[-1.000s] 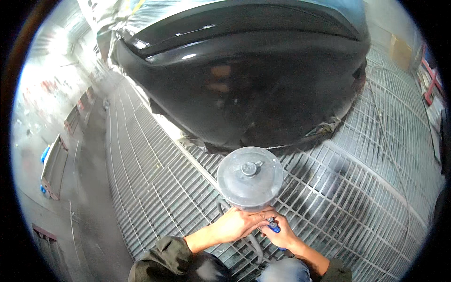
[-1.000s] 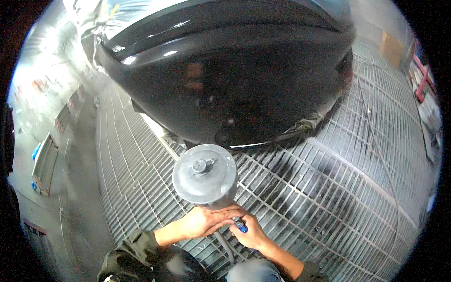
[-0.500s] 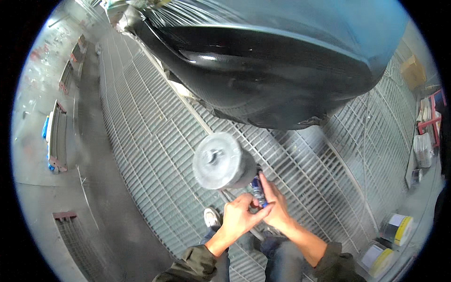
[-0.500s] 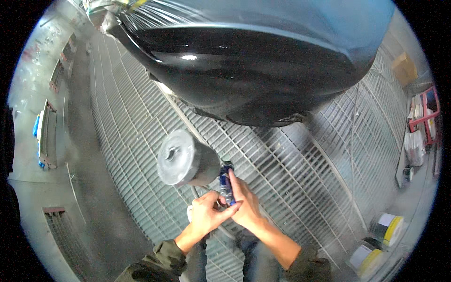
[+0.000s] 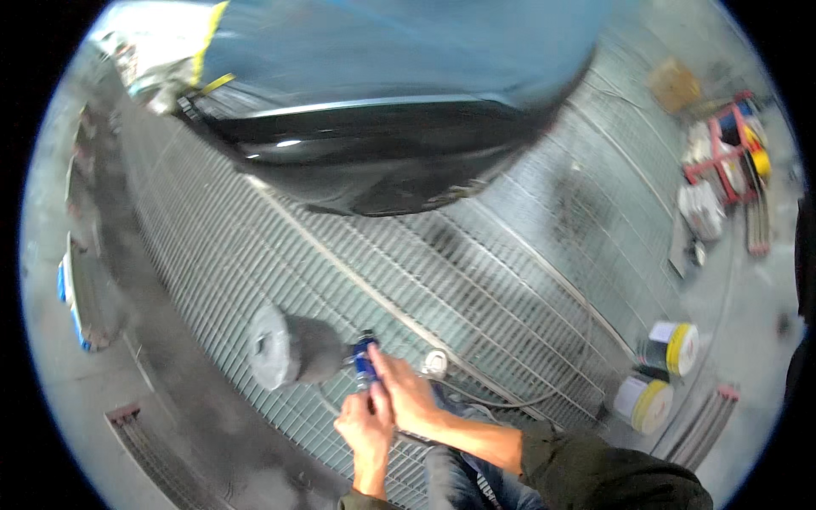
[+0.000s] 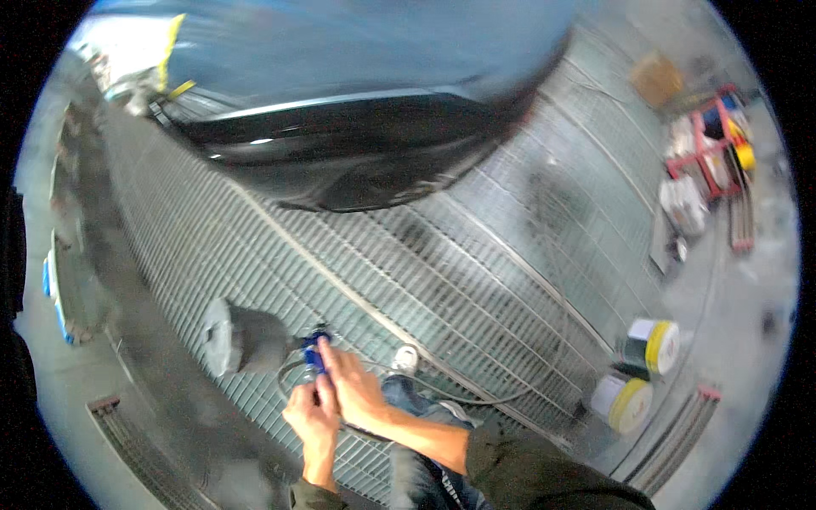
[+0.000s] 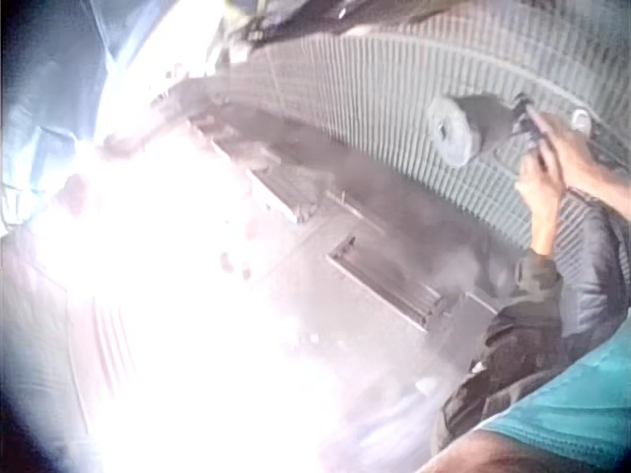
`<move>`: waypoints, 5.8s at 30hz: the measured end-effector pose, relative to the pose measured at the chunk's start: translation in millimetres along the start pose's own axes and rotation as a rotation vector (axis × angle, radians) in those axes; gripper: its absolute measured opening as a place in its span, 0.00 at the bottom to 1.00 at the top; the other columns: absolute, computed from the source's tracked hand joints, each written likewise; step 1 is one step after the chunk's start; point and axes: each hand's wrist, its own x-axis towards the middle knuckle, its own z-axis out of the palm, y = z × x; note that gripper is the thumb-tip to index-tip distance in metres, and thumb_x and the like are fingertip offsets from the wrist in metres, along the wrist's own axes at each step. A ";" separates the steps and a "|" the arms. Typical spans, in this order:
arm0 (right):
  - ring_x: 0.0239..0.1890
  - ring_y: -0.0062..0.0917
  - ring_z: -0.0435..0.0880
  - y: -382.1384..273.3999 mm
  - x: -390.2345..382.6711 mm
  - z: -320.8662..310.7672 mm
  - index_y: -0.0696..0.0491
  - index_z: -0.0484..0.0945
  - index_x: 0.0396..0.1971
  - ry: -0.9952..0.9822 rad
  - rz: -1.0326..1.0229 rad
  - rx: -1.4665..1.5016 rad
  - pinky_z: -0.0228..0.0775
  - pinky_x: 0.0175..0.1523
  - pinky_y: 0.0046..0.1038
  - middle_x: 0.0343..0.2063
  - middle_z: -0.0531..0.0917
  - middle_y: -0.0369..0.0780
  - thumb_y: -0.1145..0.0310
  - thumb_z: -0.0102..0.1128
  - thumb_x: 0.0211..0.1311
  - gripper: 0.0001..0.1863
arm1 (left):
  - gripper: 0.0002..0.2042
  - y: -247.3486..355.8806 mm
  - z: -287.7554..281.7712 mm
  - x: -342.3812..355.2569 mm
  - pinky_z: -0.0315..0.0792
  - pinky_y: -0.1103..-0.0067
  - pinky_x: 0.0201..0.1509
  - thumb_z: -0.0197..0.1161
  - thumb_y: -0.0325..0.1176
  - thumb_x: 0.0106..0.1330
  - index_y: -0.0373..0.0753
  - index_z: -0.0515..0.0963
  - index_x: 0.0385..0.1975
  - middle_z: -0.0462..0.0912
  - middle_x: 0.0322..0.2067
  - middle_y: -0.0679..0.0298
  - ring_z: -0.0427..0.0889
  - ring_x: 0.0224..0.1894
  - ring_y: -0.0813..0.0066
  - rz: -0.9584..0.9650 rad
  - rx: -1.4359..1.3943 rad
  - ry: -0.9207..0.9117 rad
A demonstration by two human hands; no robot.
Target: The person uses a spray gun to apply black paint to the front bumper of a car in a paint booth. The person moves the spray gun in steady sweeping motions across the bumper surface, maintaining consistent distance and coverage.
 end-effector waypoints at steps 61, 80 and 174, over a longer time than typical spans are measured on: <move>0.21 0.14 0.74 513.6 228.8 -213.1 0.52 0.64 0.66 -0.177 -0.419 0.592 0.69 0.28 0.21 0.23 0.80 0.34 0.70 0.53 0.58 0.32 | 0.18 172.3 433.7 -91.3 0.58 0.77 0.17 0.80 0.32 0.35 0.43 0.71 0.13 0.69 0.09 0.68 0.68 0.11 0.71 0.267 0.340 0.300; 0.20 0.13 0.73 629.4 217.4 -399.7 0.57 0.78 0.33 0.603 -0.219 0.849 0.63 0.18 0.17 0.23 0.78 0.33 0.74 0.55 0.54 0.07 | 0.19 216.1 469.8 -76.1 0.58 0.76 0.17 0.81 0.34 0.33 0.42 0.70 0.13 0.69 0.09 0.67 0.69 0.12 0.69 0.350 0.263 0.253; 0.25 0.20 0.77 775.7 466.9 -1009.8 0.61 0.79 0.32 0.821 -0.391 0.657 0.76 0.23 0.25 0.25 0.80 0.38 0.72 0.53 0.52 0.10 | 0.09 561.3 730.7 95.9 0.64 0.79 0.19 0.73 0.26 0.40 0.39 0.76 0.16 0.74 0.12 0.65 0.73 0.13 0.72 0.251 0.058 0.096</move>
